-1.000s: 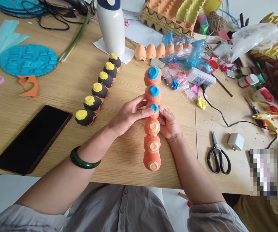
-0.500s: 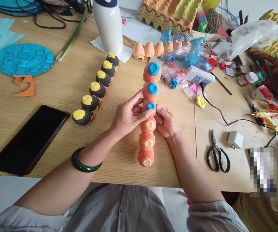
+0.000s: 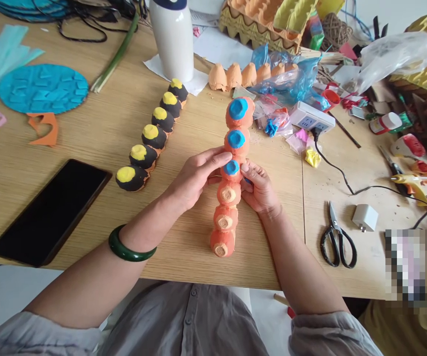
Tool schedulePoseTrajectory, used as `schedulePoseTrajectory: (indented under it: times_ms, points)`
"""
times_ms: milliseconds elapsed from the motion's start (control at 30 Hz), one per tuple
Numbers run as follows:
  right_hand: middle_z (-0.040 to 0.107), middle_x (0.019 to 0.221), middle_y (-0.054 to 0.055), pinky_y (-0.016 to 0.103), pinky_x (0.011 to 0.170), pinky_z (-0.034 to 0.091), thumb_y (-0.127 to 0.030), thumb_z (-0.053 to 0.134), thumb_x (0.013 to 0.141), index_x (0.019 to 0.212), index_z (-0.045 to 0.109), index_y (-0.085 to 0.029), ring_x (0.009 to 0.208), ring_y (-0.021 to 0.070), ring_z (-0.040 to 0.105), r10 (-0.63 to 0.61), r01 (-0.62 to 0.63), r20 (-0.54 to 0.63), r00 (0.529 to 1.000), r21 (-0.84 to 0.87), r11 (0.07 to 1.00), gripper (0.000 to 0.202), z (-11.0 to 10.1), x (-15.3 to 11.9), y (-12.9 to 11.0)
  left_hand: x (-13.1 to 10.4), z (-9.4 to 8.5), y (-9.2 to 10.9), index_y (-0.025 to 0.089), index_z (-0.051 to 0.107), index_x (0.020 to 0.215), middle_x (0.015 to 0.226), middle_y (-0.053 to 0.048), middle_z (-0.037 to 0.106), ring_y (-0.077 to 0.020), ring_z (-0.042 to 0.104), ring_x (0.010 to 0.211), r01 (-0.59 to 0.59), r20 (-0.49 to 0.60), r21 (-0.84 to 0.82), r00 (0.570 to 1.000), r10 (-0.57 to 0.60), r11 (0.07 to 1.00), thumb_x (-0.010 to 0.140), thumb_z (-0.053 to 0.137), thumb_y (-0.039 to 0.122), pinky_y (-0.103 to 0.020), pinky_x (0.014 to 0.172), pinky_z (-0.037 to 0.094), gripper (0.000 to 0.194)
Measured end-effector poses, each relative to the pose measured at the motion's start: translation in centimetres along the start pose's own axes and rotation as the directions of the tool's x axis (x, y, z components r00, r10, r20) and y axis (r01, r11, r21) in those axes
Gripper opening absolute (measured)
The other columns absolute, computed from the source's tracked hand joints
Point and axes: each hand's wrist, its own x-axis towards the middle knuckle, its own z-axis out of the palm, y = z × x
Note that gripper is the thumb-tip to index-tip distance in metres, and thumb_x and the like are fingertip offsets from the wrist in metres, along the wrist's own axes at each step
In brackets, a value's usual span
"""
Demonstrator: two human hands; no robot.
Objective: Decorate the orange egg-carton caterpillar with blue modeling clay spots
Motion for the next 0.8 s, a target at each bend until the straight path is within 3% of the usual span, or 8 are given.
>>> schedulePoseTrajectory:
  times_ms: [200,267,433,600,800]
  points:
    - [0.044,0.053,-0.014,0.02,0.041,0.022,-0.055,0.116,0.058,0.072,0.074,-0.022,0.048,0.0025,0.01,0.014,-0.015,0.027,1.0,0.02,1.0,0.056,0.7,0.0,-0.3,-0.5,0.8,0.6,0.02,0.085,0.106,0.099,-0.004,0.082,-0.0199,0.073,0.094,0.039,-0.062,-0.007,0.997,-0.039,0.999,0.079,0.1,0.054,-0.027,0.081,0.062,0.046]
    - [0.045,0.055,-0.014,0.02,0.04,0.023,-0.053,0.116,0.059,0.073,0.075,-0.021,0.048,0.0025,0.012,0.011,-0.012,0.022,1.0,0.033,0.999,0.053,0.6,0.0,-0.2,-0.5,0.7,0.6,0.02,0.086,0.108,0.102,-0.004,0.083,-0.0199,0.073,0.095,0.049,-0.042,-0.01,0.998,-0.05,0.999,0.078,0.101,0.05,-0.027,0.082,0.061,0.045]
    - [0.048,0.056,-0.012,0.019,0.045,0.041,-0.05,0.116,0.06,0.069,0.074,-0.022,0.046,0.0026,0.023,0.018,-0.019,0.02,1.0,0.072,0.997,0.052,0.2,0.1,0.0,-0.2,0.1,0.4,0.019,0.089,0.112,0.118,-0.008,0.087,-0.0257,0.078,0.113,0.009,0.073,-0.002,0.997,-0.009,1.0,0.08,0.103,0.055,-0.033,0.096,0.066,0.051]
    - [0.052,0.057,-0.012,0.016,0.04,0.03,-0.049,0.117,0.06,0.071,0.078,-0.02,0.046,0.0011,0.015,0.006,-0.008,0.019,1.0,0.098,0.995,0.05,0.0,0.1,0.0,-0.1,-0.2,0.4,0.019,0.09,0.114,0.124,-0.011,0.088,-0.0294,0.08,0.12,-0.035,0.105,0.029,0.994,0.032,0.999,0.077,0.107,0.059,-0.037,0.103,0.068,0.058]
    - [0.051,0.059,-0.011,0.019,0.043,0.033,-0.05,0.115,0.062,0.073,0.076,-0.02,0.047,0.0019,0.021,0.017,-0.017,0.002,1.0,0.087,0.996,0.051,-0.3,0.2,0.2,0.1,-0.3,0.5,0.021,0.092,0.111,0.12,-0.009,0.089,-0.0282,0.081,0.117,-0.007,0.129,-0.007,0.992,0.007,1.0,0.076,0.109,0.057,-0.038,0.104,0.067,0.053]
